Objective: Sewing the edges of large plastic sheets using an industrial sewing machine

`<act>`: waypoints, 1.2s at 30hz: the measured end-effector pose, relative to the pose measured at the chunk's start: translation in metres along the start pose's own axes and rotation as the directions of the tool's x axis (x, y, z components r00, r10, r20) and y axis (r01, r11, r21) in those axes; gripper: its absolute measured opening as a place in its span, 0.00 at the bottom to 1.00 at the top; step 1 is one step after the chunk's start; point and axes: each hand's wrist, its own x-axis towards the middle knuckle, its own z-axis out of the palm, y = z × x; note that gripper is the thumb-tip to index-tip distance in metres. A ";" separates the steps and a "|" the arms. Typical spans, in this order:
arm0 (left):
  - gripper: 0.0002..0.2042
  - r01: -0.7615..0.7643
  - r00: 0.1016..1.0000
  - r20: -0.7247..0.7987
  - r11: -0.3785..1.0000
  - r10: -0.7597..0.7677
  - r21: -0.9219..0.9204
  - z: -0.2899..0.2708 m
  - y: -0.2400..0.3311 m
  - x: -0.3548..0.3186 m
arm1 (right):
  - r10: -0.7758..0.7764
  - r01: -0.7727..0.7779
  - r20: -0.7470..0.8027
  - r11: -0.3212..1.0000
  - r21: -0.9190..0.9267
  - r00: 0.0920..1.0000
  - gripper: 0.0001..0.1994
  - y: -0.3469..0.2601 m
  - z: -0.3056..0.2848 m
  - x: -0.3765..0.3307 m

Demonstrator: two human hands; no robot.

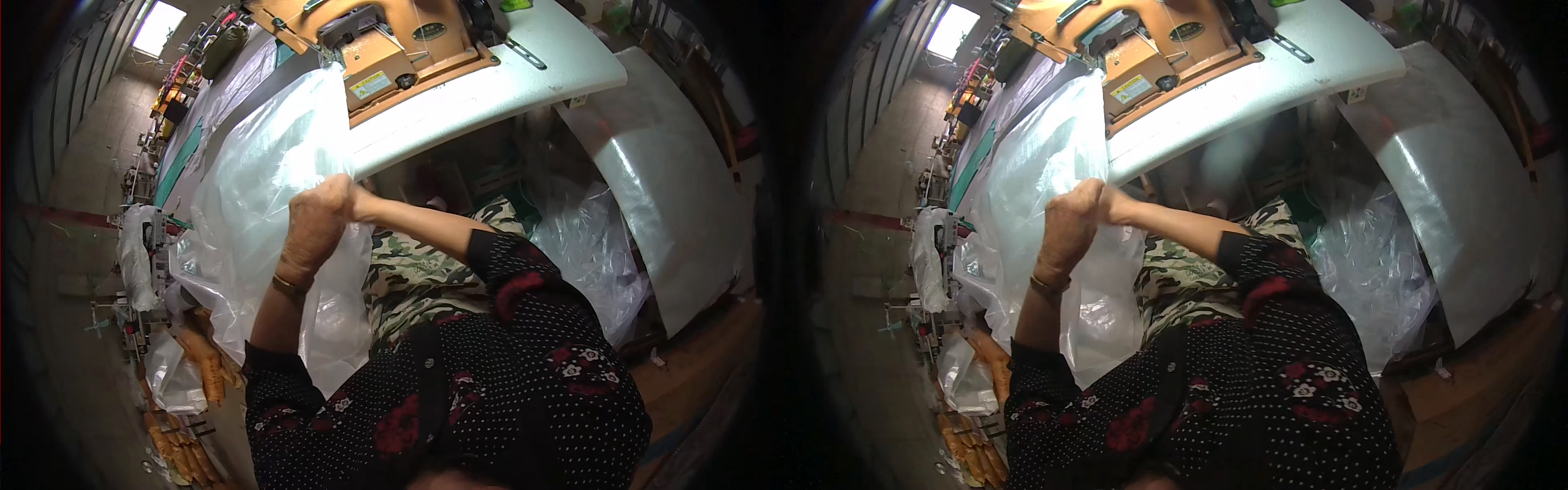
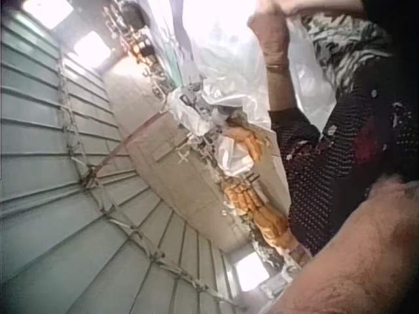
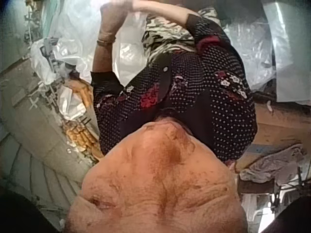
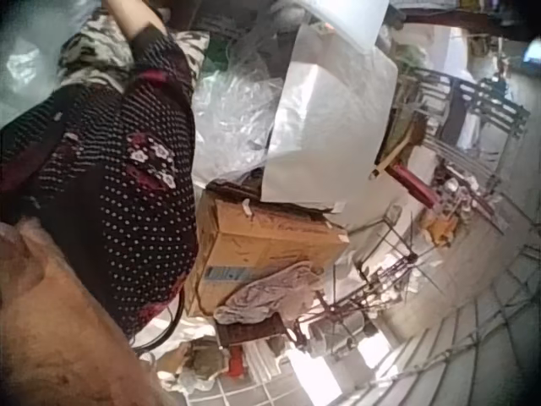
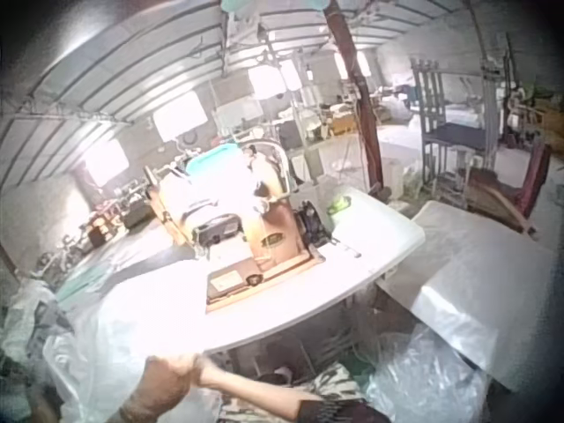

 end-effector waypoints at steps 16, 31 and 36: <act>0.08 0.070 0.978 -0.184 0.983 -0.101 -0.171 -0.008 -0.019 0.039 | 0.243 -0.363 -0.317 0.838 -0.407 0.917 0.16 -0.043 -0.083 0.042; 0.12 0.172 0.913 -0.357 0.980 -0.196 -0.099 0.042 -0.065 0.139 | -0.394 -0.056 -0.251 0.443 -0.895 0.884 0.13 -0.081 -0.157 0.063; 0.14 0.179 0.906 -0.368 0.978 -0.207 -0.111 0.046 -0.068 0.138 | -0.240 -0.187 -0.202 0.087 -0.979 0.950 0.14 -0.083 -0.193 0.092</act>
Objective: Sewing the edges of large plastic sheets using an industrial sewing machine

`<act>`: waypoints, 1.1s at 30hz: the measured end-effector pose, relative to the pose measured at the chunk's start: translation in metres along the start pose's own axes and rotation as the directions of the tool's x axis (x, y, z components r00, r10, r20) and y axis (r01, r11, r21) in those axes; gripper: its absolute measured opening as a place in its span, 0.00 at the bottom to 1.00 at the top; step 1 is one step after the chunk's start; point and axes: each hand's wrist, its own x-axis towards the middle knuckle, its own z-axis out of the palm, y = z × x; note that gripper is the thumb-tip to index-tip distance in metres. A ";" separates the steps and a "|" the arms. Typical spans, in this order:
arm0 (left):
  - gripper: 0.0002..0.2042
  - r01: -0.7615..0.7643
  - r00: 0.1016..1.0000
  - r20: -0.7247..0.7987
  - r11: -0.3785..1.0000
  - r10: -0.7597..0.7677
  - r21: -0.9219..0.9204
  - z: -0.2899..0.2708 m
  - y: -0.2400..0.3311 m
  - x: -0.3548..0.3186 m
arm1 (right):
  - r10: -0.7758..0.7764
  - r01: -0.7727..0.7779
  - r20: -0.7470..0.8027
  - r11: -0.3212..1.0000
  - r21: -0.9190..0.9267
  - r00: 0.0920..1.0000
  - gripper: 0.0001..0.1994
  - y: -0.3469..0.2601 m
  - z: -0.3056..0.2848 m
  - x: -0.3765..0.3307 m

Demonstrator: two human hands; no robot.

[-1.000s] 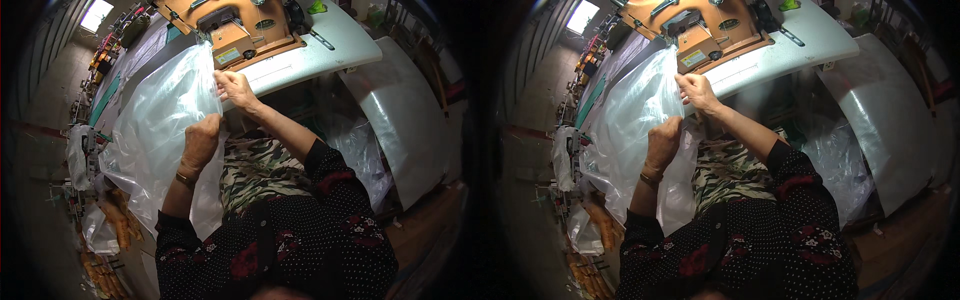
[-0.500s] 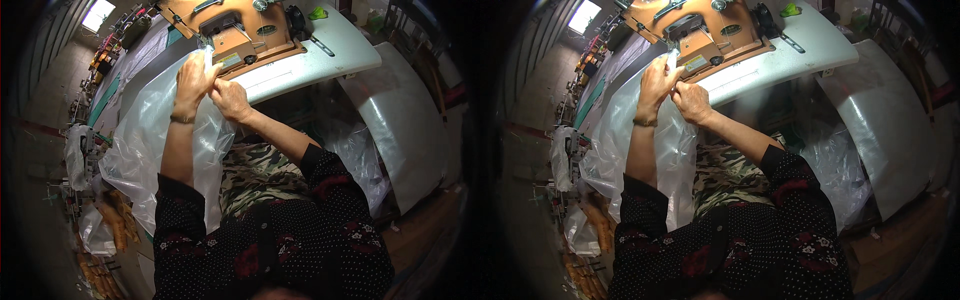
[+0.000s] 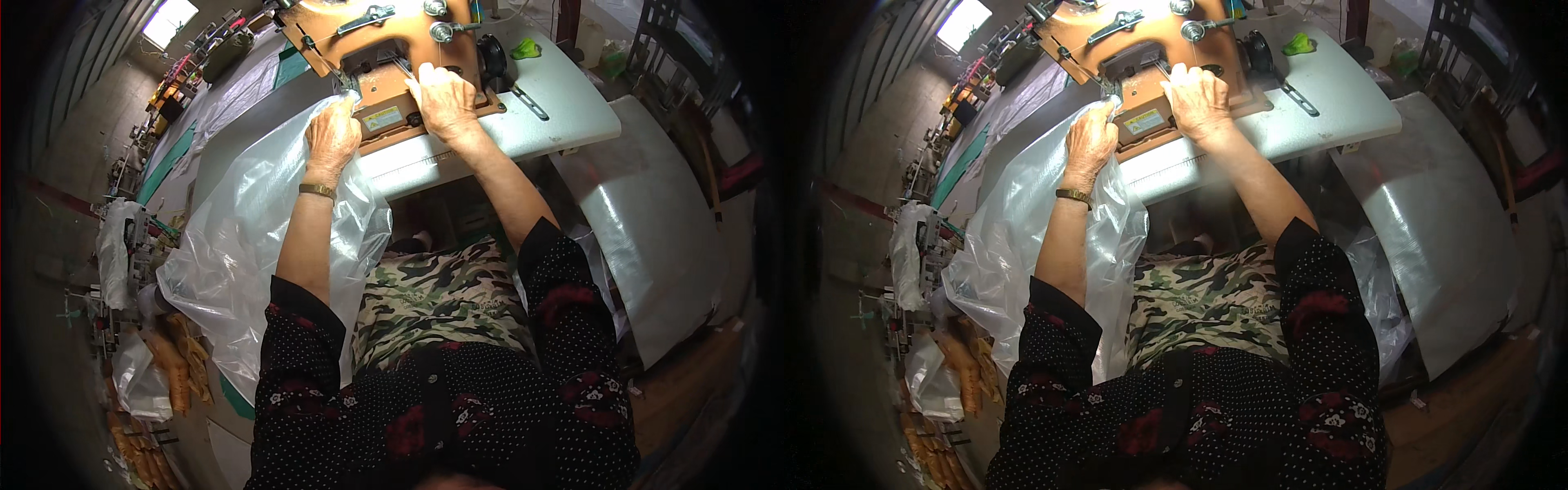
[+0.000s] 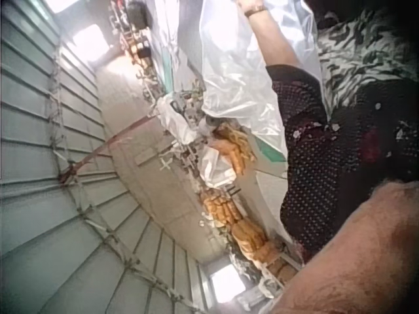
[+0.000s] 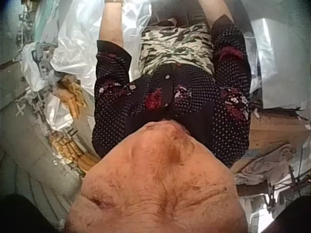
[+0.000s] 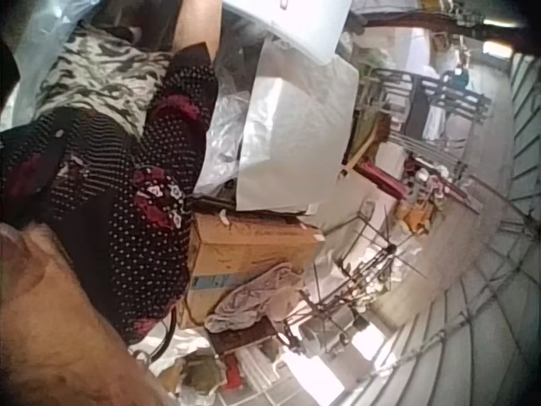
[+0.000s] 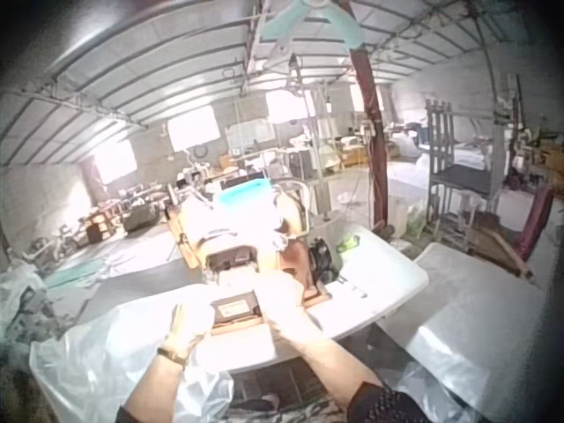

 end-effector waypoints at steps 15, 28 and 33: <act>0.17 0.018 1.000 -0.003 0.998 -0.018 -0.066 0.005 -0.007 -0.002 | -0.040 0.012 0.273 0.994 0.107 0.961 0.07 -0.002 -0.015 0.025; 0.20 0.093 0.995 0.040 0.989 -0.089 -0.118 0.005 -0.005 -0.003 | 0.062 -0.205 0.341 0.893 0.401 0.938 0.12 -0.035 -0.013 -0.030; 0.21 0.085 0.996 0.037 0.986 -0.081 -0.144 0.005 -0.007 -0.002 | 0.015 -0.123 0.377 0.957 0.264 0.926 0.11 -0.041 -0.014 -0.031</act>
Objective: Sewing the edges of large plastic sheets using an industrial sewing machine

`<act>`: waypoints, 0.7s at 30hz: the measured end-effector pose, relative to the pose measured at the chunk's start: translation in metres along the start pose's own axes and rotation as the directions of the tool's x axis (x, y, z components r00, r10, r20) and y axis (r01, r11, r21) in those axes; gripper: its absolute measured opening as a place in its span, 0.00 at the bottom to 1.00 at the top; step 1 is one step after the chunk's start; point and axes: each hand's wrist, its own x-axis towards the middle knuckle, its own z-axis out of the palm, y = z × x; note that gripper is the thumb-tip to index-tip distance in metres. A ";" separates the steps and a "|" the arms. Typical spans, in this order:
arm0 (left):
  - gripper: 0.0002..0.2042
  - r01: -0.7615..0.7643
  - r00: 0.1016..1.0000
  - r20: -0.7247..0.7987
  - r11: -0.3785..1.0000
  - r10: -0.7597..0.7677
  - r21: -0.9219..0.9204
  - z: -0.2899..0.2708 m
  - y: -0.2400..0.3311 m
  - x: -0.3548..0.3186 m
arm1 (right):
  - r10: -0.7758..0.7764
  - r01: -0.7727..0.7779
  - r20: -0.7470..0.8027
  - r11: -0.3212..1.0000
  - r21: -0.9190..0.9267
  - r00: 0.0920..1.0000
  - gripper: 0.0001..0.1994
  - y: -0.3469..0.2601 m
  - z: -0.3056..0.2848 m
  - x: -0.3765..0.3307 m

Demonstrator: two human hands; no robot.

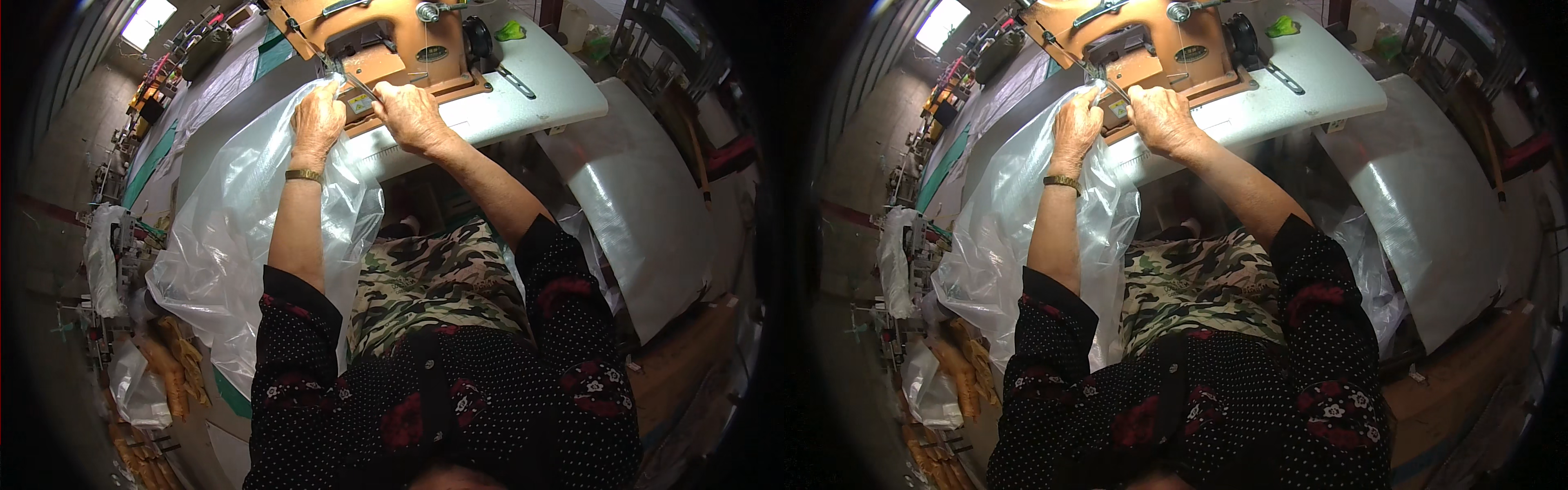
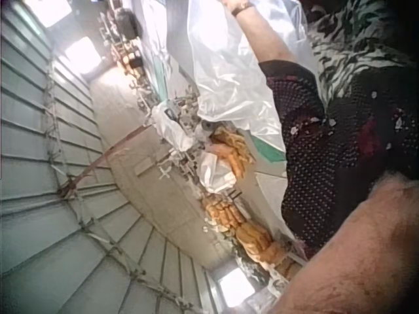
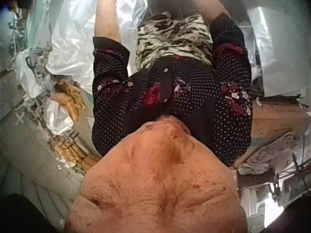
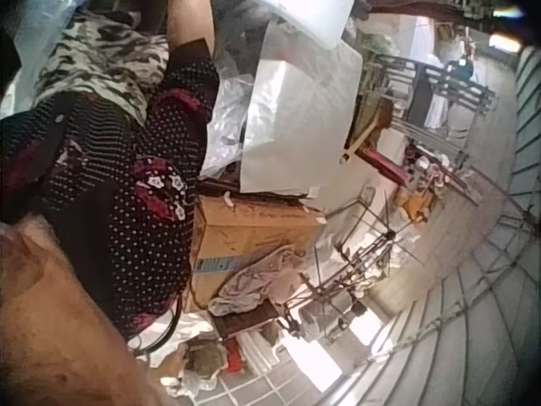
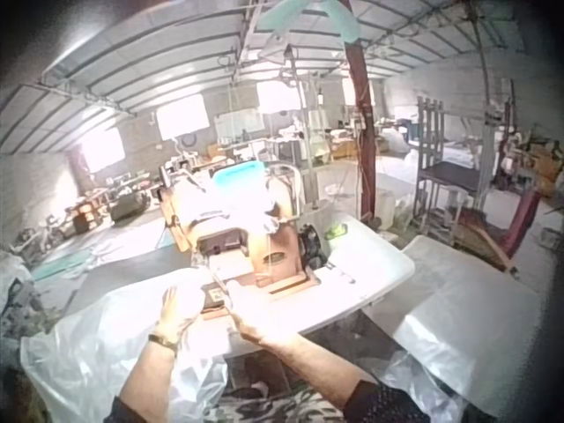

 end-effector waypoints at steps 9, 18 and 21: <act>0.21 0.042 0.999 0.013 0.999 -0.041 -0.008 0.001 0.000 -0.001 | 0.032 -0.029 -0.032 0.995 0.101 0.999 0.11 0.004 0.007 -0.004; 0.22 0.055 0.998 0.020 0.998 -0.055 -0.007 0.001 -0.001 -0.001 | -0.044 0.045 -0.022 0.998 0.033 0.999 0.09 -0.004 0.002 0.002; 0.21 0.043 0.999 0.008 0.999 -0.043 -0.018 0.002 -0.001 0.000 | -0.039 0.040 0.015 0.998 -0.053 0.999 0.09 -0.008 0.001 0.002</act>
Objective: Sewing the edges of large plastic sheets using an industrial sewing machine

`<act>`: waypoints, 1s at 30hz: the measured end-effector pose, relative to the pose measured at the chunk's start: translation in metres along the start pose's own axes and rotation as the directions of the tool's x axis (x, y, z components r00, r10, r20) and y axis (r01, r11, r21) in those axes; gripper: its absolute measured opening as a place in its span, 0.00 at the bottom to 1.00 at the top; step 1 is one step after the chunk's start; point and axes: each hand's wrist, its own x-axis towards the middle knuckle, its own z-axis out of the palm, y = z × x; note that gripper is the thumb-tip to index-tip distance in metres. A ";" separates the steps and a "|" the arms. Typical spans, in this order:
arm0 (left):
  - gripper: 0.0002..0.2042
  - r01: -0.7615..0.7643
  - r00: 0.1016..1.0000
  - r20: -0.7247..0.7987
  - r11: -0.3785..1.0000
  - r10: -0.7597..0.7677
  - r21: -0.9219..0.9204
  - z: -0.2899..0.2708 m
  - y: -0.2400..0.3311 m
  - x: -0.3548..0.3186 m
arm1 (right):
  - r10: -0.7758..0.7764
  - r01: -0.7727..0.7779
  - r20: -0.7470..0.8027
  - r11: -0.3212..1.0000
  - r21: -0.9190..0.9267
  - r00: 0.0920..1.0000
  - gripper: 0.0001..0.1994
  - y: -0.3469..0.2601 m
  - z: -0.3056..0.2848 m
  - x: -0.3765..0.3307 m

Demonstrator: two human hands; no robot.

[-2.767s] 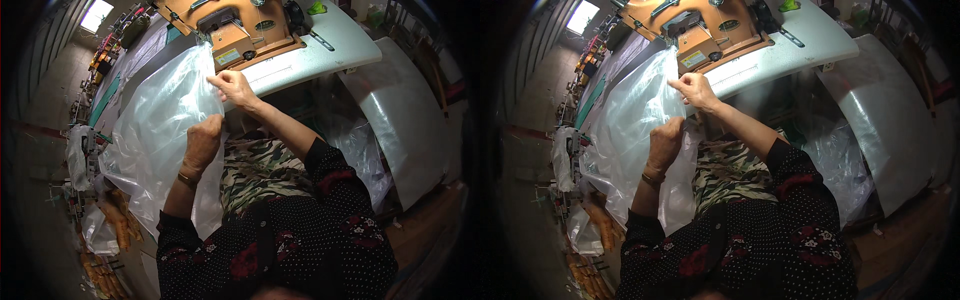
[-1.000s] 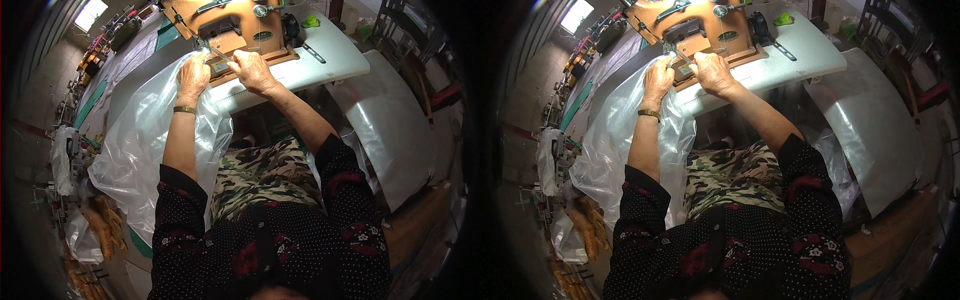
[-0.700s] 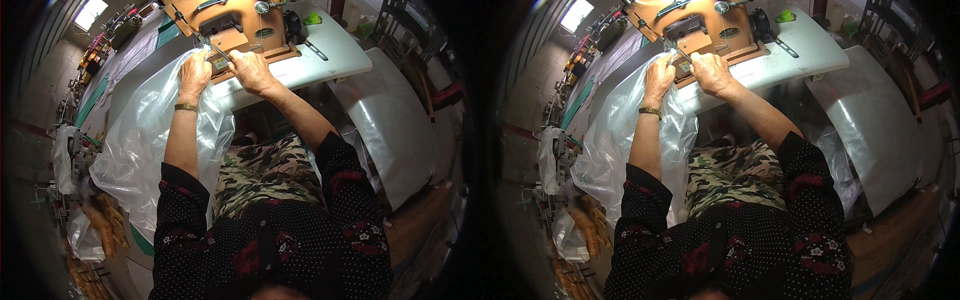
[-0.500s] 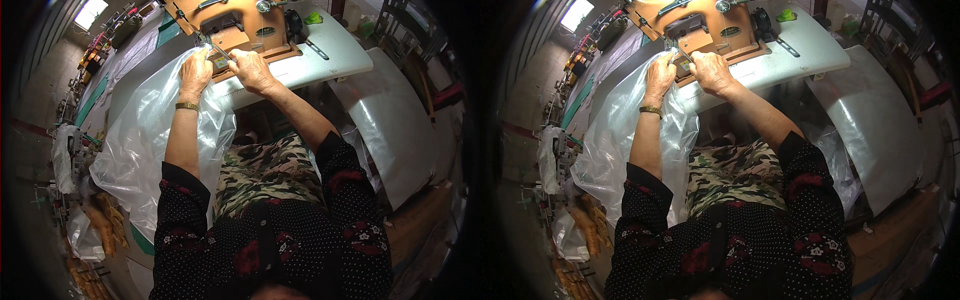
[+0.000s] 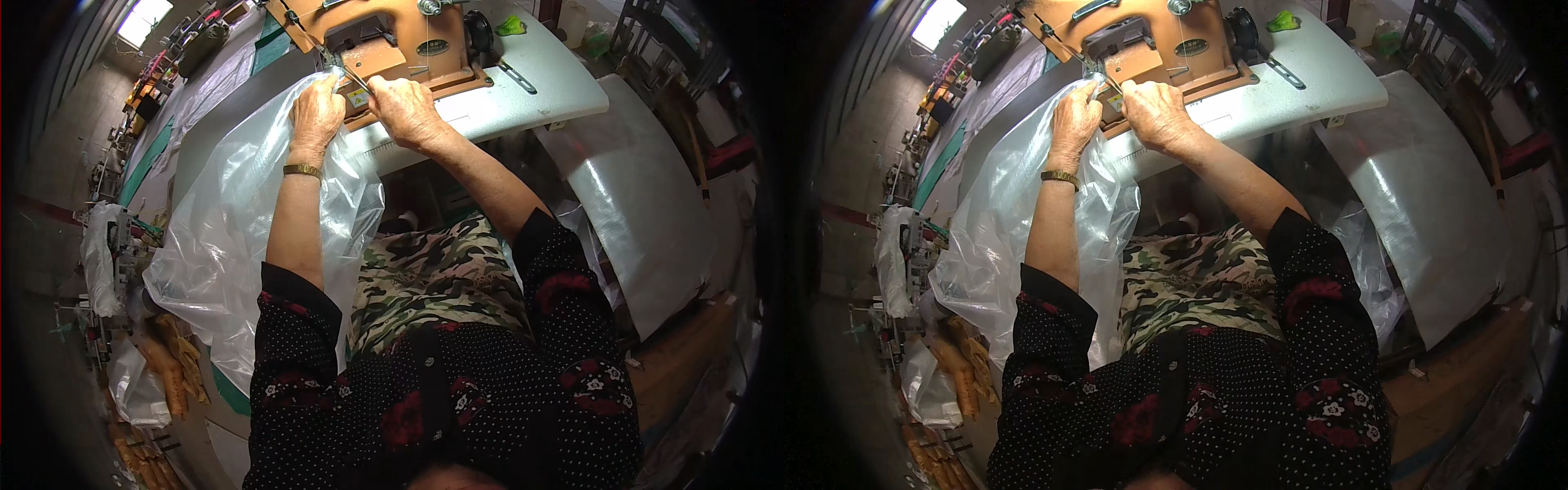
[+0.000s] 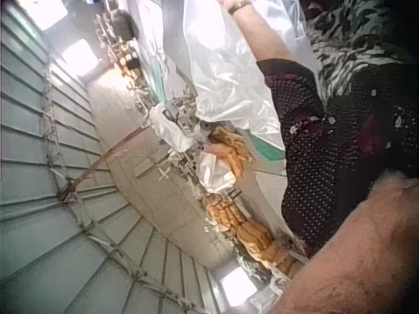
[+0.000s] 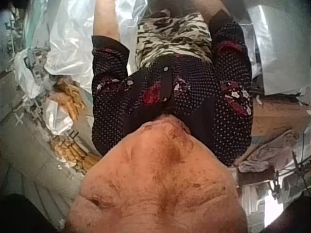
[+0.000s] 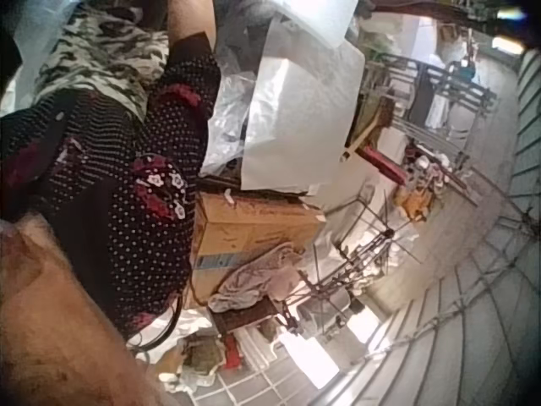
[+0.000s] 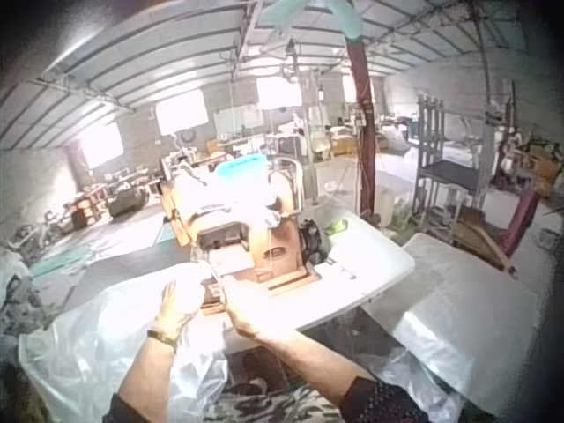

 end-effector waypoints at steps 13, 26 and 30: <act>0.21 -0.037 0.999 -0.029 0.999 0.037 0.007 0.003 -0.003 0.000 | 0.019 -0.024 -0.037 0.990 -0.140 0.999 0.06 -0.011 0.022 0.009; 0.17 -0.097 0.993 -0.069 0.995 0.098 0.014 0.004 -0.002 -0.002 | 0.022 -0.046 -0.141 0.984 -0.171 0.990 0.06 -0.021 0.035 0.005; 0.18 -0.071 0.997 0.023 0.985 0.068 0.158 -0.002 0.006 -0.007 | 0.088 -0.094 -0.136 0.995 -0.037 0.987 0.08 -0.014 0.028 0.012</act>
